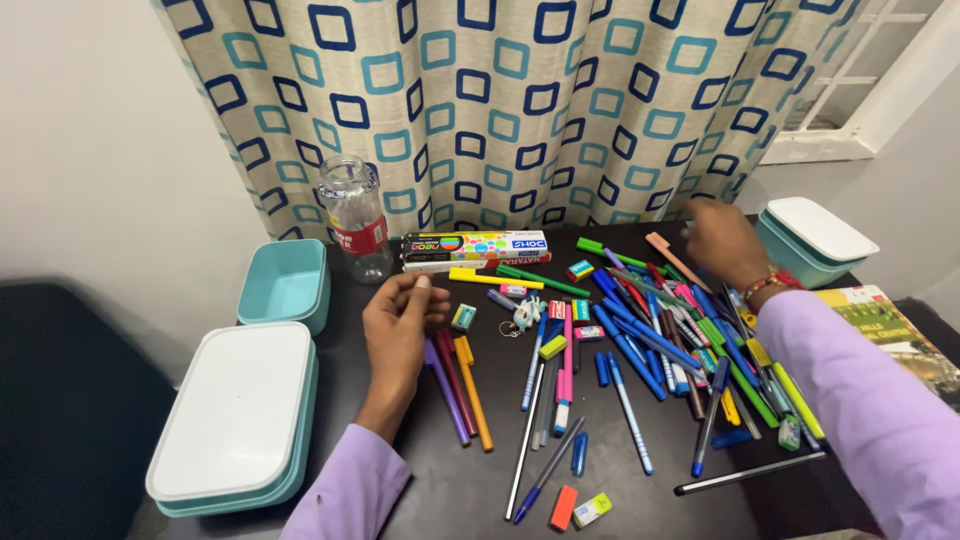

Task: The person sorts a large pile of stationery items on a table, including pens, markers, highlighters, erasers, and sharpeners. They group similar items together by color and type, moving them into neat piles. The person also handles plastic containers and a water bottle, placing them aside to clear space for sorting.

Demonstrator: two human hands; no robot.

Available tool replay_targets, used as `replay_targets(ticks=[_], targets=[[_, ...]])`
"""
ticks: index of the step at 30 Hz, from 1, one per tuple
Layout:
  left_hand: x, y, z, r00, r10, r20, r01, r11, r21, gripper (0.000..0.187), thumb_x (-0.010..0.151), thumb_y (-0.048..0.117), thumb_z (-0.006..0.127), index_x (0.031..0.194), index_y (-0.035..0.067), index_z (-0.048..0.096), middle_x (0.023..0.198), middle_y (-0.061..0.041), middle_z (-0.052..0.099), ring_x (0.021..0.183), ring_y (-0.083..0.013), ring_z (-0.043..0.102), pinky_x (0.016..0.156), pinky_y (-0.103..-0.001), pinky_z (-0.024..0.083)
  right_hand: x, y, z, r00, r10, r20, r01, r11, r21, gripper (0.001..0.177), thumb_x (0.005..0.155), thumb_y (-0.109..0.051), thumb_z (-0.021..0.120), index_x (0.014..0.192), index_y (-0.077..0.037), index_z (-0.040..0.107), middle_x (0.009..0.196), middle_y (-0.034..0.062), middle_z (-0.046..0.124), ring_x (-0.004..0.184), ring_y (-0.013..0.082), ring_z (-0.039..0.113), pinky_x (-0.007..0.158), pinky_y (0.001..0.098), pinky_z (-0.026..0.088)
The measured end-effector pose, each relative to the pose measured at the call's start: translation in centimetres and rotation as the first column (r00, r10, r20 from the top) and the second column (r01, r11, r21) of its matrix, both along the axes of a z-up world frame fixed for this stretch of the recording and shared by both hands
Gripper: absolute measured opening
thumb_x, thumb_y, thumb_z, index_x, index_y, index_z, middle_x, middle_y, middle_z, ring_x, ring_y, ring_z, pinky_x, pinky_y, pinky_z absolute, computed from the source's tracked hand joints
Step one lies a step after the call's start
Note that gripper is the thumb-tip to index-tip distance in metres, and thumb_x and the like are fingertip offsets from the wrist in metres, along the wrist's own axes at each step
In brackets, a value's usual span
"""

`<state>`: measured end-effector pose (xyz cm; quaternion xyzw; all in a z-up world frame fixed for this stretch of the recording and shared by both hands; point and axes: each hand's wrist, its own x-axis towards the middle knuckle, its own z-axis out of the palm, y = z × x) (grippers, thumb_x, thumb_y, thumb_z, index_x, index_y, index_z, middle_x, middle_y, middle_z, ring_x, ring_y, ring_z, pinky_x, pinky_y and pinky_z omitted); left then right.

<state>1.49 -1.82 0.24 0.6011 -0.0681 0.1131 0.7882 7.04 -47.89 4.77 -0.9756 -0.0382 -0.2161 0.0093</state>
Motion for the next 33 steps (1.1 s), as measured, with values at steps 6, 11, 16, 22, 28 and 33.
replay_targets(ticks=[6,11,16,22,28,33], targets=[[0.5,0.6,-1.0,0.998,0.061,-0.027,-0.062,0.998,-0.032,0.021,0.102,0.013,0.059,0.114,-0.002,0.068,0.091,-0.010,0.076,0.077,-0.0129,0.071,0.068,-0.025,0.056,-5.0,10.5,3.9,0.981,0.193,0.024,-0.195,0.973,0.127,0.034,0.085,-0.017,0.075,0.115,-0.001,0.071,0.113,0.0213,0.072,0.108,0.0400,0.067,0.095,0.0467,0.052],[0.6,0.6,-1.6,0.997,0.079,-0.011,-0.079,0.996,-0.035,0.021,0.102,0.013,0.060,0.113,-0.003,0.068,0.090,-0.010,0.075,0.076,-0.0134,0.071,0.067,-0.025,0.056,-7.7,16.4,3.9,0.938,0.342,0.064,-0.346,0.934,0.091,0.034,0.084,-0.017,0.074,0.114,-0.001,0.071,0.114,0.0174,0.073,0.107,0.0381,0.066,0.092,0.0476,0.051],[0.4,0.9,-2.0,0.996,0.092,-0.013,-0.093,0.995,-0.030,0.020,0.101,0.012,0.059,0.113,-0.002,0.067,0.089,-0.010,0.075,0.075,-0.0132,0.071,0.066,-0.025,0.057,-7.2,18.6,2.2,0.927,0.376,-0.005,-0.373,0.921,0.113,0.033,0.084,-0.017,0.073,0.114,-0.003,0.072,0.108,0.0162,0.074,0.104,0.0376,0.066,0.092,0.0479,0.051],[-0.1,1.1,-1.8,0.969,0.217,0.118,-0.236,0.953,0.188,0.022,0.099,0.015,0.064,0.114,0.000,0.069,0.091,-0.010,0.078,0.081,-0.0158,0.075,0.073,-0.029,0.059,-6.9,19.9,0.3,0.891,0.452,0.044,-0.448,0.860,0.245,0.029,0.085,-0.015,0.072,0.111,-0.002,0.074,0.103,0.0161,0.075,0.098,0.0364,0.066,0.091,0.0461,0.050],[-2.0,-0.2,-1.1,0.909,0.100,0.405,-0.367,0.654,0.662,0.037,0.087,0.020,0.074,0.121,0.006,0.066,0.100,-0.012,0.075,0.095,-0.0325,0.068,0.084,-0.047,0.050,-7.5,23.1,-1.2,0.878,0.467,0.106,-0.477,0.836,0.270,0.027,0.087,-0.021,0.075,0.107,-0.003,0.075,0.100,0.0150,0.073,0.099,0.0349,0.063,0.089,0.0447,0.049],[-2.6,-0.7,-0.7,0.947,0.021,0.320,-0.273,0.579,0.768,0.040,0.089,0.022,0.072,0.126,0.010,0.063,0.103,-0.006,0.073,0.101,-0.0310,0.064,0.089,-0.049,0.043,-8.3,25.4,-1.6,0.873,0.471,0.122,-0.487,0.853,0.187,0.032,0.084,-0.024,0.076,0.110,-0.005,0.075,0.106,0.0123,0.072,0.102,0.0343,0.062,0.089,0.0451,0.049]])
